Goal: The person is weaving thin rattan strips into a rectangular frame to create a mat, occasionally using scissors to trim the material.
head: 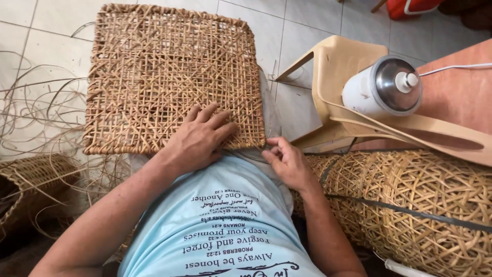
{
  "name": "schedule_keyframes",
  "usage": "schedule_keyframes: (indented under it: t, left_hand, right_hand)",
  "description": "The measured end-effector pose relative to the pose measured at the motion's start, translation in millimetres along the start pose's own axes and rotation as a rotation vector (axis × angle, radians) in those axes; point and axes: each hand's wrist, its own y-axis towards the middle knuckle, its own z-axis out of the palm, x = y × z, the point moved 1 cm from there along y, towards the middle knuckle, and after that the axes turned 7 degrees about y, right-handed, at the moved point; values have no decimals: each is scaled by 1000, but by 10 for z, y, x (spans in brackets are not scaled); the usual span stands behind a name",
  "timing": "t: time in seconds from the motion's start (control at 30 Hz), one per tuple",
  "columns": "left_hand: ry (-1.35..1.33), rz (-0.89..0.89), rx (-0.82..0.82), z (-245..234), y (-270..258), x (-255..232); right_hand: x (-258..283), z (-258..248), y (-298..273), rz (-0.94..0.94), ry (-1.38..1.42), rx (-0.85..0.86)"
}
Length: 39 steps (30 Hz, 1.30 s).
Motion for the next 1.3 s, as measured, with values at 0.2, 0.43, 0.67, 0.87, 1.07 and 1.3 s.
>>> schedule_keyframes:
  t: [0.2,0.43,0.67,0.87,1.07,1.3]
  left_hand:
    - [48,66,-39,168,81,-67]
    - [37,137,-289,153,-90,-12]
    - [-51,205,-373,-10,-309,96]
    - [-105,0,-459,-380,-641,43]
    - [-881,-47,-270,-717,-1157,-292]
    - [-1496,-183,-189,-533,-557,-299]
  right_hand:
    - [-29,-8,58,26,68,98]
    - [-93,43,261,168,562,175]
    - [304,401,1156,67,1274,369]
    - [494,740,1234,228,1409,438]
    - [851,514,1015,-76,1441,495]
    - [1087,379,1129,-213,1441,169]
